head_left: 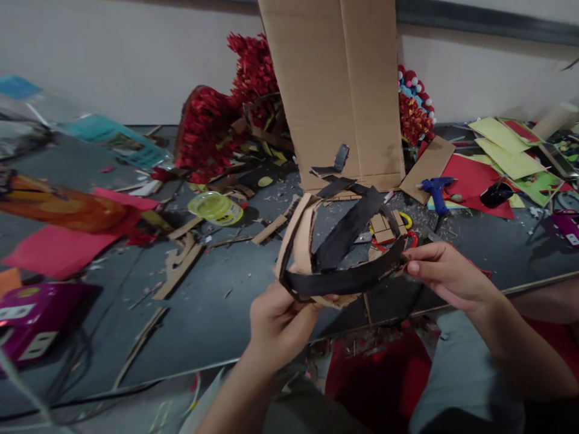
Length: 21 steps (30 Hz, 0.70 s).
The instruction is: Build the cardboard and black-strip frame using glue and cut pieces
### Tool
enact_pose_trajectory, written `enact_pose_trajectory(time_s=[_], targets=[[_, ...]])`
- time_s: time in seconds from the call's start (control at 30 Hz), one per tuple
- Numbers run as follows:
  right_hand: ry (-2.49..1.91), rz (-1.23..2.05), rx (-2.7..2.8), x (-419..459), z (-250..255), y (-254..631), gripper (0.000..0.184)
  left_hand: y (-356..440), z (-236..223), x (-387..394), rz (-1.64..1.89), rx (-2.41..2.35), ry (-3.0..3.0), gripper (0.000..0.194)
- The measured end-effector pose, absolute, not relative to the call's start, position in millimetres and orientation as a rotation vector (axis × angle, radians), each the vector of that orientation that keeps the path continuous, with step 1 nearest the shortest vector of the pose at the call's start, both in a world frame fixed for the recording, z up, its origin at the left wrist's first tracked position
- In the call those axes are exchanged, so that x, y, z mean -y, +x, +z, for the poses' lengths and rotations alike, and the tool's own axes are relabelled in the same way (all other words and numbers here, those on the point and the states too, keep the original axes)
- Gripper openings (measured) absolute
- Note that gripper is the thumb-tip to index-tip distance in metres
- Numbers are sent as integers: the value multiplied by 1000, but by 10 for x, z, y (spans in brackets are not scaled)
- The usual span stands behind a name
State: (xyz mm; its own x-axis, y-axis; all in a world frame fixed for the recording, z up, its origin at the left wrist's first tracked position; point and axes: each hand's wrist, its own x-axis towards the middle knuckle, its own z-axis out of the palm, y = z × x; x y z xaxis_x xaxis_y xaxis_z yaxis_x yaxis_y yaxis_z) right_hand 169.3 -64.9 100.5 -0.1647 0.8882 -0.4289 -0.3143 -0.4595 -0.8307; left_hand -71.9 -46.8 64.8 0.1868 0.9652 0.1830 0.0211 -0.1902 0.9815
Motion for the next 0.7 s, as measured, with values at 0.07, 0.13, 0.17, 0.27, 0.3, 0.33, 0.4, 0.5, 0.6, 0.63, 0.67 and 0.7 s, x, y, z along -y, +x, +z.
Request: enact_pose_trajectory(time_s=[0.07, 0.13, 0.17, 0.27, 0.3, 0.33, 0.4, 0.5, 0.6, 0.63, 0.67, 0.7], targets=[[-1204, 1747, 782, 658, 998, 1693, 27, -706, 675, 467, 1242, -919, 1563, 10], [-1200, 1714, 801, 667, 995, 1684, 26, -696, 684, 465, 1268, -872, 1622, 10], [-1200, 1694, 805, 672, 996, 1678, 25, -694, 681, 465, 1271, -874, 1631, 11], [-1193, 1649, 807, 683, 1001, 1657, 23, -702, 660, 467, 1281, -888, 1657, 12], [-1185, 1641, 806, 685, 1003, 1651, 22, -707, 652, 469, 1279, -891, 1658, 12], [-1178, 1633, 804, 686, 1005, 1645, 22, -714, 645, 472, 1269, -892, 1659, 12], [-1166, 1619, 805, 687, 1009, 1637, 21, -723, 640, 479, 1255, -886, 1665, 13], [-1161, 1604, 826, 689, 1013, 1632, 19, -713, 650, 482, 1257, -893, 1690, 15], [-1160, 1597, 855, 693, 1011, 1633, 18, -681, 664, 463, 1304, -854, 1744, 20], [-1161, 1592, 865, 694, 1007, 1634, 19, -670, 665, 452, 1344, -816, 1774, 21], [-1162, 1588, 879, 694, 1001, 1635, 19, -661, 664, 441, 1385, -775, 1805, 21], [-1161, 1581, 895, 694, 995, 1636, 20, -655, 663, 430, 1414, -750, 1832, 20]])
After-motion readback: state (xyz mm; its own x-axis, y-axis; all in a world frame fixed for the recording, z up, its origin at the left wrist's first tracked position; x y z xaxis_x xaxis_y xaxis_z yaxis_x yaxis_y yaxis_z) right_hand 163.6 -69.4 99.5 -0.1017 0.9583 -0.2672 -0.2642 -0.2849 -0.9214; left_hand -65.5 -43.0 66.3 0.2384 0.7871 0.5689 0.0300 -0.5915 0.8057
